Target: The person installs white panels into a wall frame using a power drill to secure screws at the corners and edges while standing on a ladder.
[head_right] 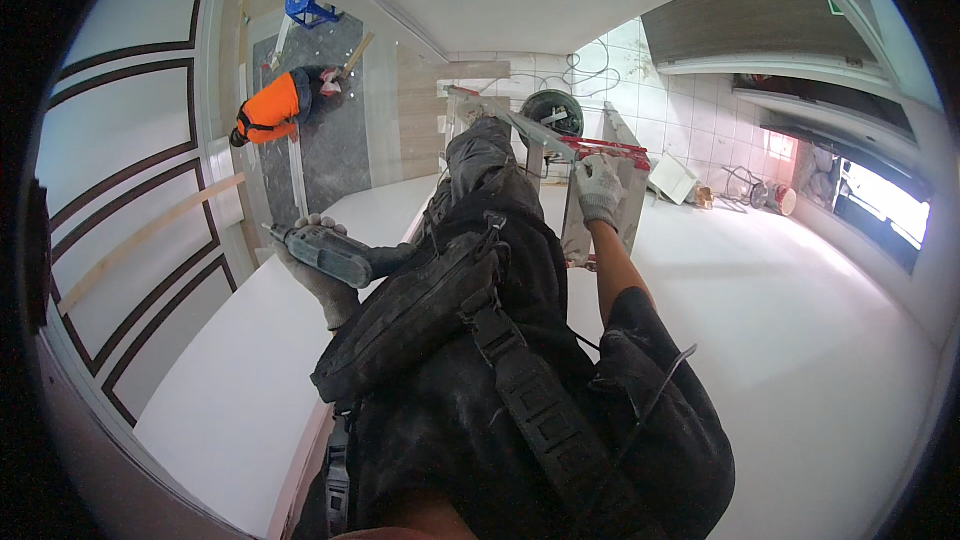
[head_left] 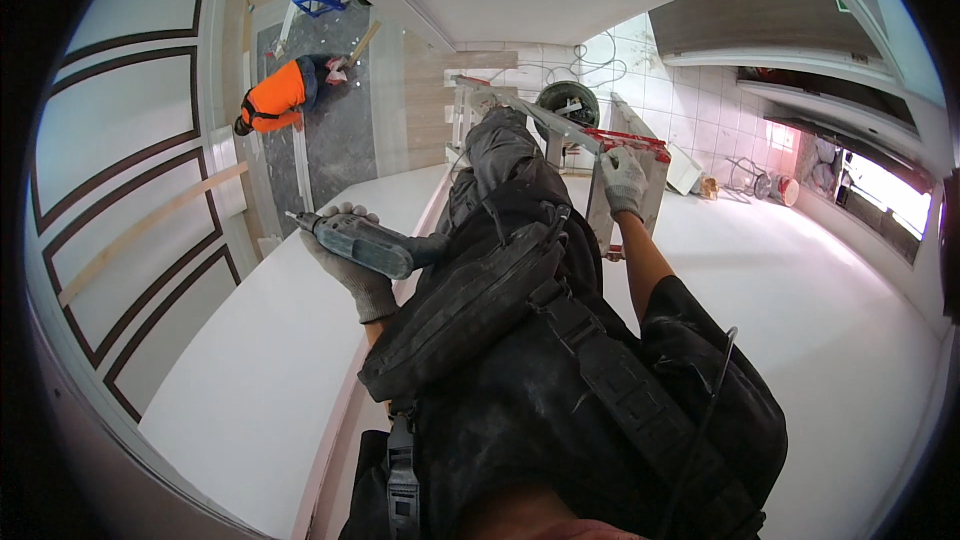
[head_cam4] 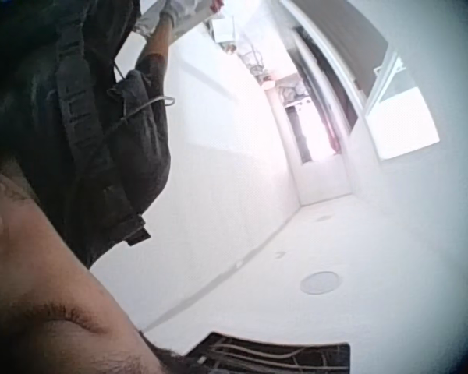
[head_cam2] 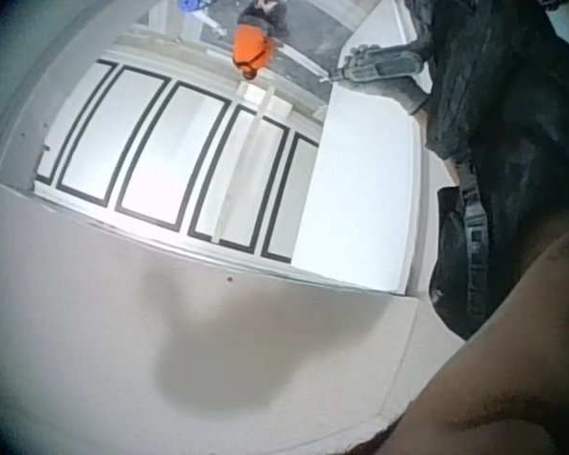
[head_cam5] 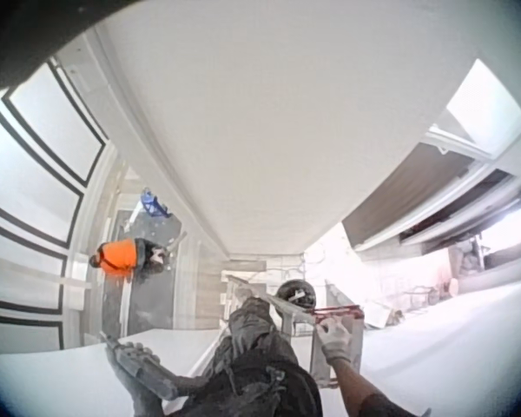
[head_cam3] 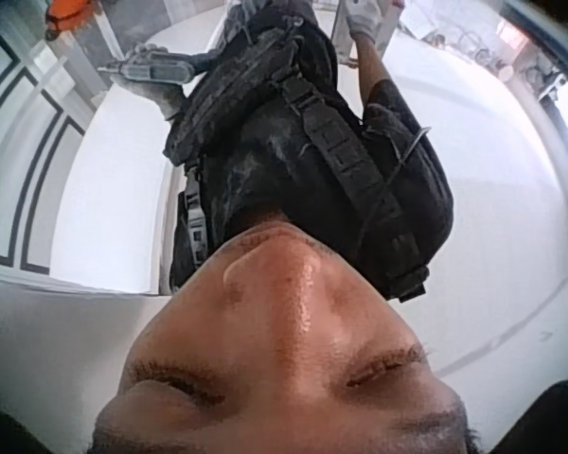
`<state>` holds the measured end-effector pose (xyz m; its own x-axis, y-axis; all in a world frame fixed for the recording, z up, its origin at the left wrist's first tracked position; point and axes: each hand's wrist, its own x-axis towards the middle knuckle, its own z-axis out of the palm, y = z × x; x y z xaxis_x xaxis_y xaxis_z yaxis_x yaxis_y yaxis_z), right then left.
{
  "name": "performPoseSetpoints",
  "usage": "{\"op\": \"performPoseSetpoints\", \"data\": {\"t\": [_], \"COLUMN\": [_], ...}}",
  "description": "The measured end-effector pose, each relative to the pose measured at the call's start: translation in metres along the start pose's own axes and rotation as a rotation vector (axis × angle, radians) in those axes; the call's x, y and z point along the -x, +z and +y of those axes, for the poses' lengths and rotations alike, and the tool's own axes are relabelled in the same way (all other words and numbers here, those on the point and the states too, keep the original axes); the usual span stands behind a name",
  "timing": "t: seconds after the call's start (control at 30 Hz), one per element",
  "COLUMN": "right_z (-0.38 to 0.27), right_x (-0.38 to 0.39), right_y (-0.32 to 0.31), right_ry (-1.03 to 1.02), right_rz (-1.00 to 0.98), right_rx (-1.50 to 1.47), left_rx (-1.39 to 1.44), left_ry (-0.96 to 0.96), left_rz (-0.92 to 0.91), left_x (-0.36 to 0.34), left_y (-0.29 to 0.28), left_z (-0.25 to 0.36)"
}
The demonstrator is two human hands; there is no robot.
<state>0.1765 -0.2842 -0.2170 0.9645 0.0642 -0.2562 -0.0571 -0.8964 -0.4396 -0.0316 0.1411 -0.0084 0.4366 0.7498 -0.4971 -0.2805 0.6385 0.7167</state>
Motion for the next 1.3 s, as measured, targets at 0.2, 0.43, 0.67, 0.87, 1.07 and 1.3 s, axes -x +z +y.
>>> {"op": "performPoseSetpoints", "data": {"t": [0.2,0.43,0.67,0.87,1.07,1.3], "right_z": [0.004,-0.084,-0.328,-0.431,-0.462,-0.482], "right_x": [-0.013,-0.048,-0.040,-0.016,-0.006,-0.010], "right_y": [0.007,-0.043,-0.097,-0.092,-0.078,-0.078], "right_ry": [0.102,-0.174,-0.172,-0.535,-0.621,-0.749], "right_rz": [0.046,-0.281,-0.832,-0.939,-0.972,-1.034], "right_rx": [-0.378,-0.676,-1.131,-1.120,-1.031,-0.948], "left_rx": [-0.027,-0.132,-0.156,-0.572,-0.387,-0.375], "left_ry": [-0.001,0.046,-0.103,-0.071,-0.060,-0.101], "left_rz": [0.034,-0.084,-0.324,-0.393,-0.412,-0.415], "left_x": [0.003,0.006,0.004,-0.003,-0.005,-0.013], "left_y": [0.009,0.027,0.051,0.062,0.057,0.056], "left_z": [0.000,0.009,0.019,-0.007,-0.010,-0.014]}}
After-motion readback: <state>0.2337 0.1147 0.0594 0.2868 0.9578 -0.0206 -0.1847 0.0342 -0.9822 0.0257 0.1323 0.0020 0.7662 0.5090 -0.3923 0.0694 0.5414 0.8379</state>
